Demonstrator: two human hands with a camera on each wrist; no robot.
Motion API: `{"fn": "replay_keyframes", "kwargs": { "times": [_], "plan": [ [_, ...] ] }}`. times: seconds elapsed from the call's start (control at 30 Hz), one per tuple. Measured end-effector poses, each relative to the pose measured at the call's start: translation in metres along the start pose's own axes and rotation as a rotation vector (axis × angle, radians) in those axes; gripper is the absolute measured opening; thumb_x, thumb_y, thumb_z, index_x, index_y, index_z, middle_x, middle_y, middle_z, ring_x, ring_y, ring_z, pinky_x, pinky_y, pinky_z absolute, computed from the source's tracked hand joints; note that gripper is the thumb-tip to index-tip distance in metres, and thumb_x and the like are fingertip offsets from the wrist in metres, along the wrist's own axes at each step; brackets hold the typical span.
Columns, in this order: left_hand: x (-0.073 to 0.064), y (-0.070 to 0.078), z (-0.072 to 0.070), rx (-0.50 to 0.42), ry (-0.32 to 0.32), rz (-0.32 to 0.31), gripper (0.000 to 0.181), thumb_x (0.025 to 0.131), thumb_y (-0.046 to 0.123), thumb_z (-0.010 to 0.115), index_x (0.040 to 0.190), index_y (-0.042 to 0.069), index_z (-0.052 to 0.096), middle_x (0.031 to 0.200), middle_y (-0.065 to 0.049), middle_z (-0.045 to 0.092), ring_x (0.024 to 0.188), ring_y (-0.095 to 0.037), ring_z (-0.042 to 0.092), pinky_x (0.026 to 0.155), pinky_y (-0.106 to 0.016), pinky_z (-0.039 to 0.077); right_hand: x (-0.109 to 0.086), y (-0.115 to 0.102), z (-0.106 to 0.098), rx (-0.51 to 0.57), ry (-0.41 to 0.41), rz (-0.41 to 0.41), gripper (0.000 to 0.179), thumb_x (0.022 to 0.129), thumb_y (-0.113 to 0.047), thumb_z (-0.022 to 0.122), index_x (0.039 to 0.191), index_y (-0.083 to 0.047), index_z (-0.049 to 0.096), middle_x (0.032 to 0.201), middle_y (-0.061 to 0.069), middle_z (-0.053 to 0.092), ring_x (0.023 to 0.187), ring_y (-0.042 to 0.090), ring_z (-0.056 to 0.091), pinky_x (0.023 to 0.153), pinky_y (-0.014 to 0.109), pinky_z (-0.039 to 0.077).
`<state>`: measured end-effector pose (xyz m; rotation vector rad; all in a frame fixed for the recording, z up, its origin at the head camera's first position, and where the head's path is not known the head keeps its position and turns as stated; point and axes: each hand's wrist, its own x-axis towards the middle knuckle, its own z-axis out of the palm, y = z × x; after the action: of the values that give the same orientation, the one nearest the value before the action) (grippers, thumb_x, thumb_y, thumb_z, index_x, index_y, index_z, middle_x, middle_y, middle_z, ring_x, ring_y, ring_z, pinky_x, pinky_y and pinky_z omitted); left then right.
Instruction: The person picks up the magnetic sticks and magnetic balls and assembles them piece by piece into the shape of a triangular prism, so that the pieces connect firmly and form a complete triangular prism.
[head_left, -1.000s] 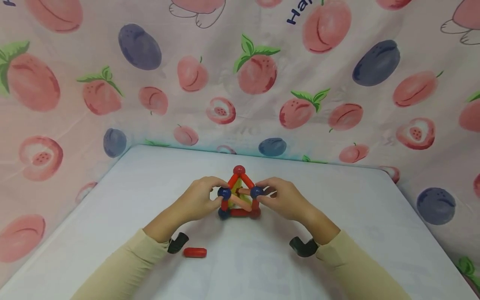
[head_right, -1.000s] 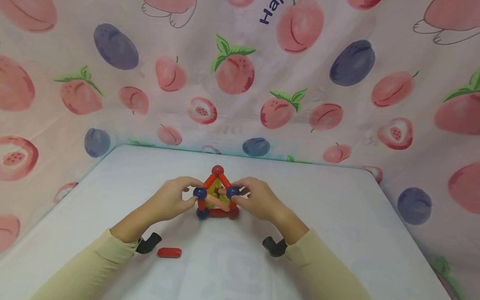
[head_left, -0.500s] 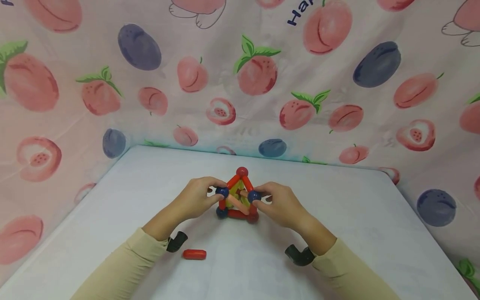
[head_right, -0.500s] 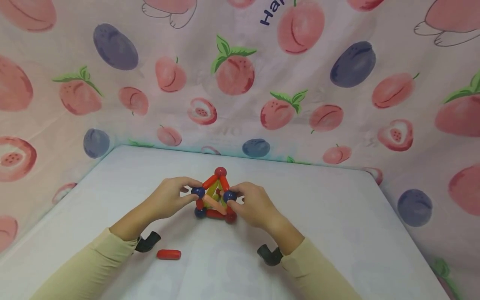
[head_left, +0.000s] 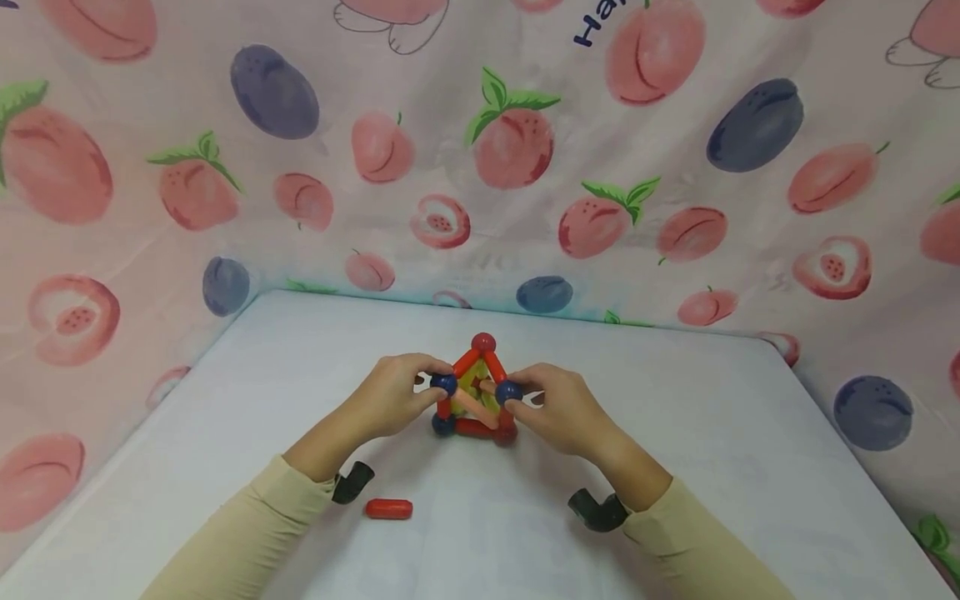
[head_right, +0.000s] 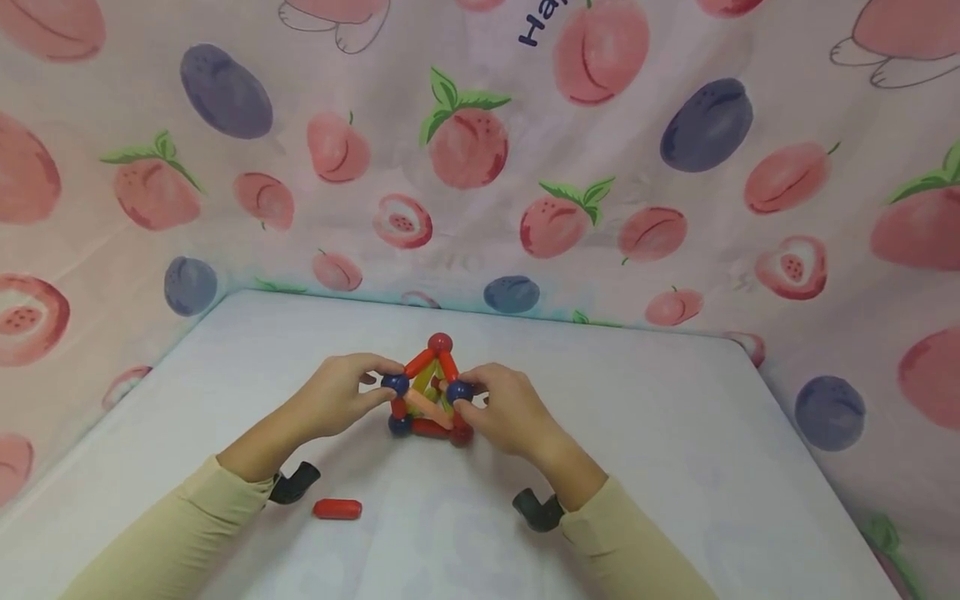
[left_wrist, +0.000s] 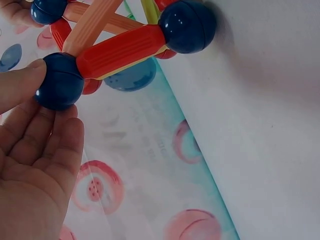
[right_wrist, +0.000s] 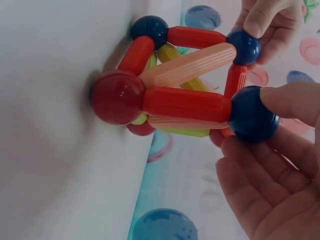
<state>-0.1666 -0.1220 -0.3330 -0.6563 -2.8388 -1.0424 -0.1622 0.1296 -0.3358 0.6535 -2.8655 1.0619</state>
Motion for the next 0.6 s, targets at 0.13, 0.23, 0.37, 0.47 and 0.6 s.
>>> {"fn": "replay_keyframes", "kwargs": {
  "times": [0.13, 0.23, 0.37, 0.47, 0.6],
  "plan": [
    [0.000, 0.001, 0.000, -0.006, -0.005, 0.001, 0.028, 0.091, 0.008, 0.073, 0.119, 0.007, 0.072, 0.116, -0.007, 0.070, 0.104, -0.033, 0.064, 0.085, -0.040, 0.056, 0.000, 0.001, -0.002, -0.003, -0.001, -0.004, 0.033, 0.090, -0.019, 0.076, 0.119, -0.005, 0.070, 0.110, 0.004, 0.069, 0.101, 0.021, 0.067, 0.086, 0.042, 0.057],
    [0.000, 0.000, 0.000, -0.005, -0.006, -0.008, 0.028, 0.092, 0.008, 0.073, 0.120, 0.007, 0.071, 0.117, -0.007, 0.070, 0.104, -0.033, 0.064, 0.086, -0.040, 0.056, 0.000, 0.000, -0.002, -0.009, -0.007, -0.003, 0.033, 0.090, -0.020, 0.076, 0.119, -0.006, 0.070, 0.111, 0.003, 0.069, 0.102, 0.021, 0.067, 0.086, 0.041, 0.057],
    [-0.002, -0.001, 0.001, -0.019, 0.006, -0.012, 0.031, 0.091, 0.009, 0.074, 0.122, 0.007, 0.070, 0.119, -0.007, 0.069, 0.106, -0.030, 0.064, 0.089, -0.042, 0.055, 0.000, -0.001, -0.002, -0.015, -0.012, 0.008, 0.033, 0.090, -0.020, 0.076, 0.119, -0.006, 0.070, 0.111, 0.003, 0.069, 0.102, 0.021, 0.066, 0.085, 0.038, 0.057],
    [-0.005, -0.002, 0.001, -0.029, 0.025, -0.027, 0.037, 0.090, 0.012, 0.076, 0.126, 0.005, 0.067, 0.122, -0.009, 0.068, 0.107, -0.029, 0.064, 0.091, -0.043, 0.054, 0.001, 0.000, -0.002, -0.014, -0.014, 0.014, 0.032, 0.090, -0.020, 0.076, 0.119, -0.007, 0.071, 0.111, 0.002, 0.069, 0.102, 0.020, 0.066, 0.085, 0.039, 0.057],
    [-0.015, -0.004, -0.005, -0.040, 0.022, -0.073, 0.045, 0.088, 0.015, 0.079, 0.128, 0.004, 0.063, 0.122, -0.011, 0.066, 0.109, -0.031, 0.063, 0.093, -0.045, 0.053, 0.001, 0.001, -0.003, -0.013, -0.018, 0.014, 0.032, 0.090, -0.021, 0.076, 0.119, -0.008, 0.071, 0.112, 0.002, 0.069, 0.103, 0.020, 0.066, 0.085, 0.038, 0.057]
  ]
}}
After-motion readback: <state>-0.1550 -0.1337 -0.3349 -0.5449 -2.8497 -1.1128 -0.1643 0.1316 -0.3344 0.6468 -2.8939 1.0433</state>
